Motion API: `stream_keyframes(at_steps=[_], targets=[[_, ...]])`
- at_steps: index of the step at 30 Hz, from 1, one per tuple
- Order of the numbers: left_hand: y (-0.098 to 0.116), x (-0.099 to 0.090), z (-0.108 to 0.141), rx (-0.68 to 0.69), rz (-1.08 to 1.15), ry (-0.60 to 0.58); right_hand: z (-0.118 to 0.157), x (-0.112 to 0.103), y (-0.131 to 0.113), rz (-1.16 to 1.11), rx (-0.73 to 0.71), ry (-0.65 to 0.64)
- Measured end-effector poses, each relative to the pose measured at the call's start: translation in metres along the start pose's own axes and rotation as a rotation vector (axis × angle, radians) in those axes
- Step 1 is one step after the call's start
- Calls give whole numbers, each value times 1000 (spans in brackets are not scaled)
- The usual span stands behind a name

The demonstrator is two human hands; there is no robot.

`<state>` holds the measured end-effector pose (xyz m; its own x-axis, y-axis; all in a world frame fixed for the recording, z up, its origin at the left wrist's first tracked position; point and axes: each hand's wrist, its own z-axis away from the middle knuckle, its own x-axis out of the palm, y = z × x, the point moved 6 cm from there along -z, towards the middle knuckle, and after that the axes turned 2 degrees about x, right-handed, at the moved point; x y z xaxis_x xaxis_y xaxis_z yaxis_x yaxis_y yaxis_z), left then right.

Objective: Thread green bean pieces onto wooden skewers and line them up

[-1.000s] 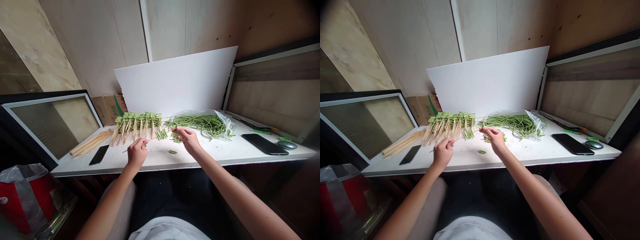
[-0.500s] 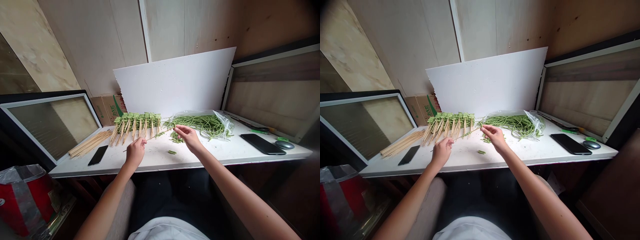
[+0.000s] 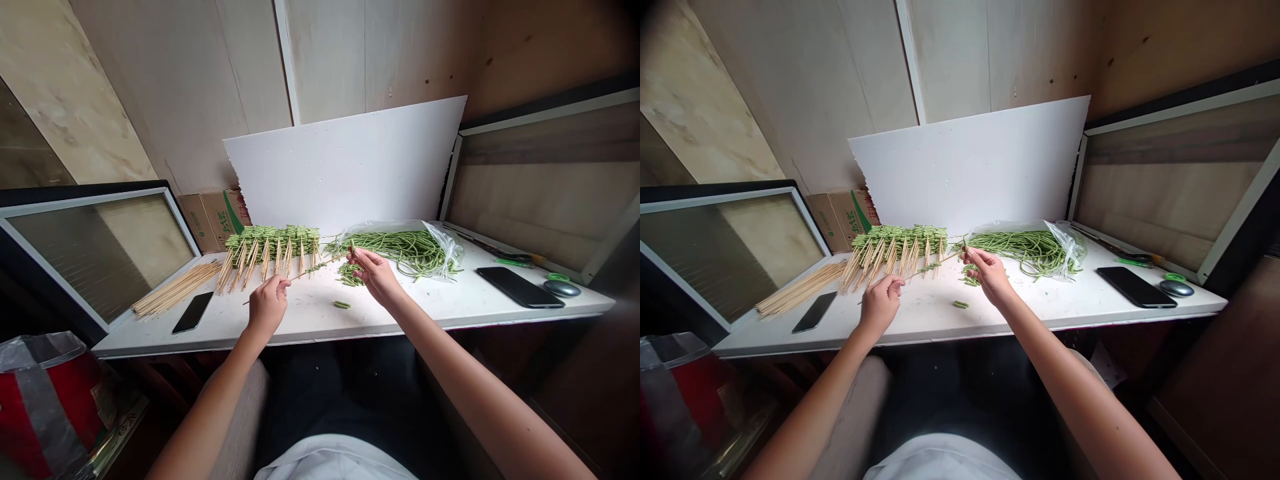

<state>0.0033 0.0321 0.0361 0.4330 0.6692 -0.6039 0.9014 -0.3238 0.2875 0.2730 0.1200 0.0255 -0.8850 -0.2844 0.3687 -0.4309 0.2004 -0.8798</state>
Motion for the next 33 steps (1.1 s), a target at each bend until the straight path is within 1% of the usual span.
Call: stream_keyframes(at_steps=[15, 23, 33], targets=[[0, 0, 2, 10, 3, 47, -2, 0, 7, -17, 32, 12], [2, -2, 2, 5, 6, 68, -2, 1, 6, -2, 22, 9], [2, -1, 3, 31, -11, 104, -2, -1, 8, -8, 23, 28]])
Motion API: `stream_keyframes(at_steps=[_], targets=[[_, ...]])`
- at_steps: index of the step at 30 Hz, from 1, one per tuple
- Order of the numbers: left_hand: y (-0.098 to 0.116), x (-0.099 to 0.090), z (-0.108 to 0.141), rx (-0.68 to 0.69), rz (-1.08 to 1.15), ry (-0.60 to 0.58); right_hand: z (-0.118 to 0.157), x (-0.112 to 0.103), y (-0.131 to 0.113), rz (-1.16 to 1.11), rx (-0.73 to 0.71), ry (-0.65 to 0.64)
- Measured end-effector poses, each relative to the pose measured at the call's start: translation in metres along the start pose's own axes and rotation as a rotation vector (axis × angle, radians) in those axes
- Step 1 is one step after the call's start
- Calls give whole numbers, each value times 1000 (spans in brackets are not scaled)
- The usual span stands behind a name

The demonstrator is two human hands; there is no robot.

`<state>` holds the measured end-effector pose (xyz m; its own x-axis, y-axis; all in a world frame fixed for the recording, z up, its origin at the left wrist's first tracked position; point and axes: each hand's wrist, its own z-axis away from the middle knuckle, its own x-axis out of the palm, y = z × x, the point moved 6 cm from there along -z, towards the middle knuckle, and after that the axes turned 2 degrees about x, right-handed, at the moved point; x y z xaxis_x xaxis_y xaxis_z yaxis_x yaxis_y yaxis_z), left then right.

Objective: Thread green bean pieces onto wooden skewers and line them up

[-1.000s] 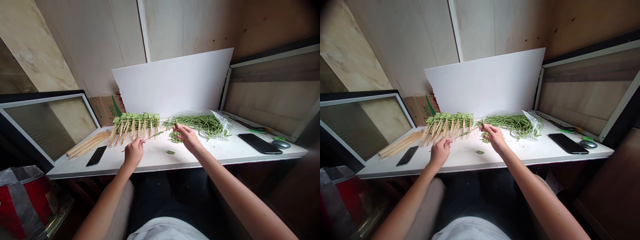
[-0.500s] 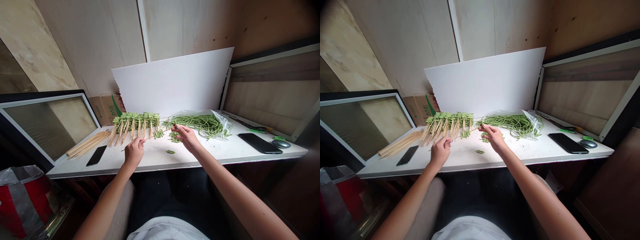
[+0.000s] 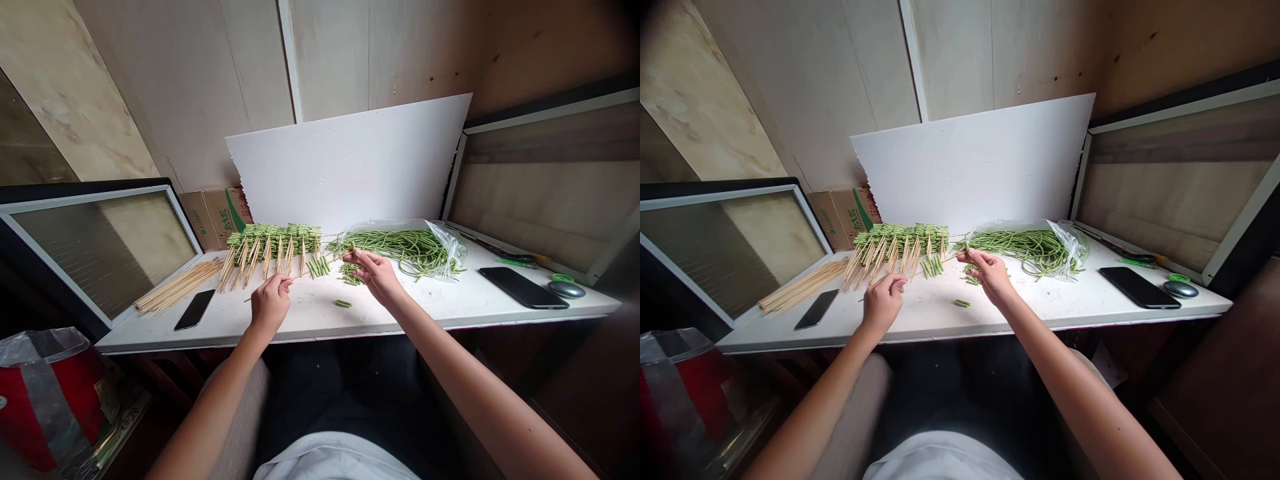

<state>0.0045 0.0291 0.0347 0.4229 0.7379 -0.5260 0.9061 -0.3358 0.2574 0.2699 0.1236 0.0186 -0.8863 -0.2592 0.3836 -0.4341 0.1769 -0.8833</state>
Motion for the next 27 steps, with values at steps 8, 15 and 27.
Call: stream_keyframes(at_steps=[8, 15, 27], targets=[[3, -3, 3, 126, -52, 91, 2, 3, -6, 49, -9, 21], [8, -6, 6, 217, -107, 147, 2, 2, -5, 61, -16, 37], [3, -4, 4, 144, -44, 120, 4, 6, -7, 88, -17, 2]])
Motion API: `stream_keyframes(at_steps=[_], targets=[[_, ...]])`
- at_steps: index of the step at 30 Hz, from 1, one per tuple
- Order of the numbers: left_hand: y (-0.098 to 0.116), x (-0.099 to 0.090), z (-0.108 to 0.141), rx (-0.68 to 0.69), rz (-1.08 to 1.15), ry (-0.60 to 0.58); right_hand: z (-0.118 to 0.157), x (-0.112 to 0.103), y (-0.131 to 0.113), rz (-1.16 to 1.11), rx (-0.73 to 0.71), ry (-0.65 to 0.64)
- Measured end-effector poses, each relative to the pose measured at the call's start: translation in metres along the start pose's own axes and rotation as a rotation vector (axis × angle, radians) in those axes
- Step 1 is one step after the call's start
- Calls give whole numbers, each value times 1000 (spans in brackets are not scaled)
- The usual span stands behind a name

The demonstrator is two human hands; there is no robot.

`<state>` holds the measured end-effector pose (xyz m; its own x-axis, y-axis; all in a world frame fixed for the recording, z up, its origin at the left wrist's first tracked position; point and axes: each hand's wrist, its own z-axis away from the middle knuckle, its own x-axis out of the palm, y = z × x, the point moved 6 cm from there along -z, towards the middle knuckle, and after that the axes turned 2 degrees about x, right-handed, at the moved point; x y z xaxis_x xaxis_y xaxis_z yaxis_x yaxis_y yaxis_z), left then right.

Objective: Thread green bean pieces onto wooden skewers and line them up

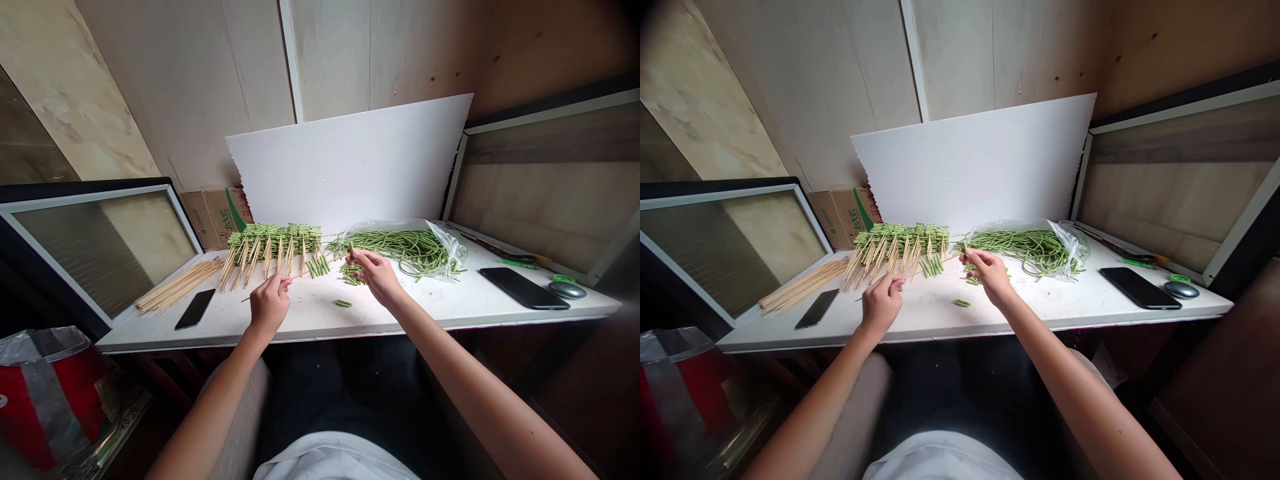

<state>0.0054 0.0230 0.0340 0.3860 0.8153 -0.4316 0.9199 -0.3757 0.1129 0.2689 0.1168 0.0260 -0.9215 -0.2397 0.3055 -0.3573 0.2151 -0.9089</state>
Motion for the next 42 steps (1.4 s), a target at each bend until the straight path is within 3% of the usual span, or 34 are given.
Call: stream_keyframes(at_steps=[6, 16, 24, 29, 35, 42], targets=[[0, 1, 0, -10, 10, 2, -3, -5, 4, -5, -4, 54], [2, -1, 1, 35, -12, 12, 4, 0, -6, 209, -156, 69], [2, 0, 2, 44, -28, 10, 6, 4, 3, 155, -153, 128], [5, -4, 2, 84, -31, 31, 6, 7, 17, 87, -110, 107], [5, -3, 2, 92, -8, 49, 10, 11, 13, 85, -139, 107], [9, 1, 1, 77, 65, -14, 17, 29, 15, 143, -148, 23]])
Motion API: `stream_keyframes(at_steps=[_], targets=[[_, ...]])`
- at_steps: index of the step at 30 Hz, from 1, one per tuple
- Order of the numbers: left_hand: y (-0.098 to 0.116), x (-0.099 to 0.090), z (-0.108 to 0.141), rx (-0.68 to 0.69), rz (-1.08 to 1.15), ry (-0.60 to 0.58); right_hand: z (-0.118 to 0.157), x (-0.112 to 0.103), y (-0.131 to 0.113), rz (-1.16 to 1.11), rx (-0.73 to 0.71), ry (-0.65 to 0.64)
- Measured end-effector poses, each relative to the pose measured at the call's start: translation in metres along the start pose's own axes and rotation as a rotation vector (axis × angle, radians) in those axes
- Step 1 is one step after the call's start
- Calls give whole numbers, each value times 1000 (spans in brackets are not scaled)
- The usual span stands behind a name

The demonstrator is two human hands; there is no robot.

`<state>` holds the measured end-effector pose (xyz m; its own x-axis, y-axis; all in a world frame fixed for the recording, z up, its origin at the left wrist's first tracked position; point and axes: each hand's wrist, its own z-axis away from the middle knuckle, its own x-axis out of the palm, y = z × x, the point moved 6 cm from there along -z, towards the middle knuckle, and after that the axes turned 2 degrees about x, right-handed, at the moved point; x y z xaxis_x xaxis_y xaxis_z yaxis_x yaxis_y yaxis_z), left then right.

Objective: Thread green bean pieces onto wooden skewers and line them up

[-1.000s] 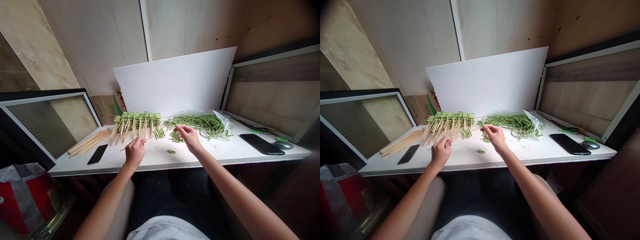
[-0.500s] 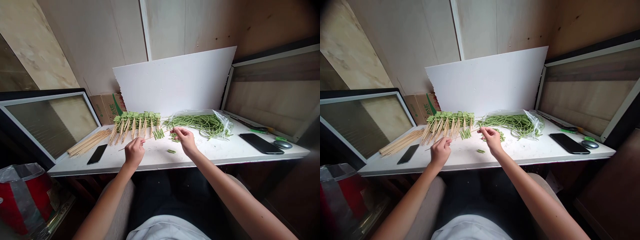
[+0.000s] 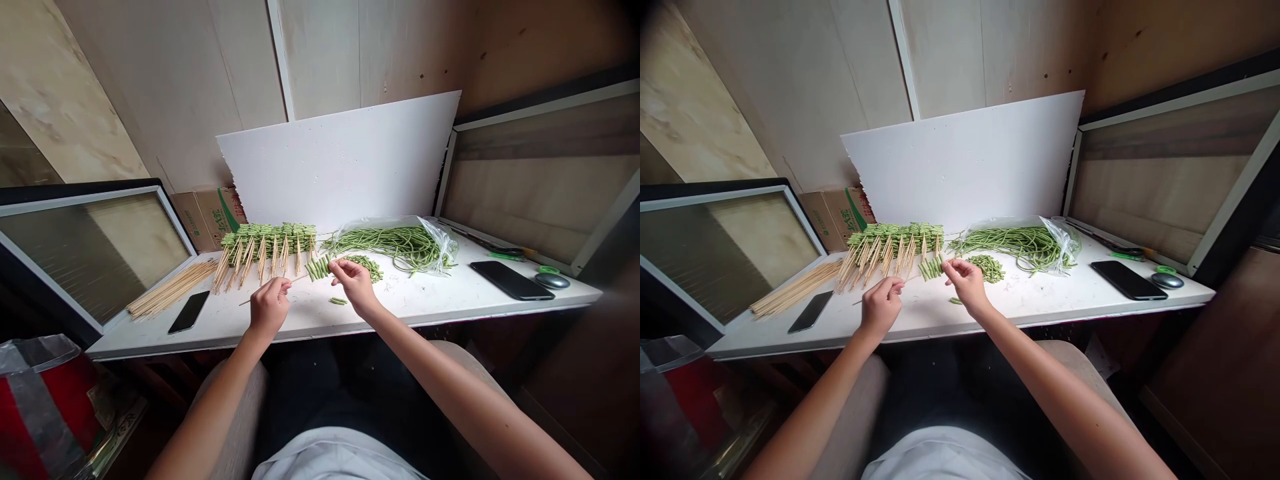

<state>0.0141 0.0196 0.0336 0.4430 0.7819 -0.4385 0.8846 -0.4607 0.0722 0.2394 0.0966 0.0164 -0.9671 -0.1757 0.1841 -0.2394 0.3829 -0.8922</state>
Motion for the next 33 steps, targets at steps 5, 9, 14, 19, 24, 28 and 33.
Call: stream_keyframes(at_steps=[5, 9, 14, 19, 24, 28, 33], targets=[[2, -7, -3, 12, -38, 21, 2, 8, 5, 14, 49, -15], [3, -4, 0, 56, -51, 23, 0, 7, 16, -31, 101, -5], [-4, 3, 3, -4, -10, 22, -7, -3, 13, -5, 57, -144], [-7, 5, 3, -46, 9, 2, -17, -25, 12, 569, -71, -342], [-7, 7, 5, -47, 9, -8, -15, -29, 42, 1038, -59, -516], [-7, 8, 5, -47, 4, -10, -9, -23, 54, 1084, 5, -579], [-7, 7, 3, -45, -4, -9, -7, -20, 51, 1136, -40, -601]])
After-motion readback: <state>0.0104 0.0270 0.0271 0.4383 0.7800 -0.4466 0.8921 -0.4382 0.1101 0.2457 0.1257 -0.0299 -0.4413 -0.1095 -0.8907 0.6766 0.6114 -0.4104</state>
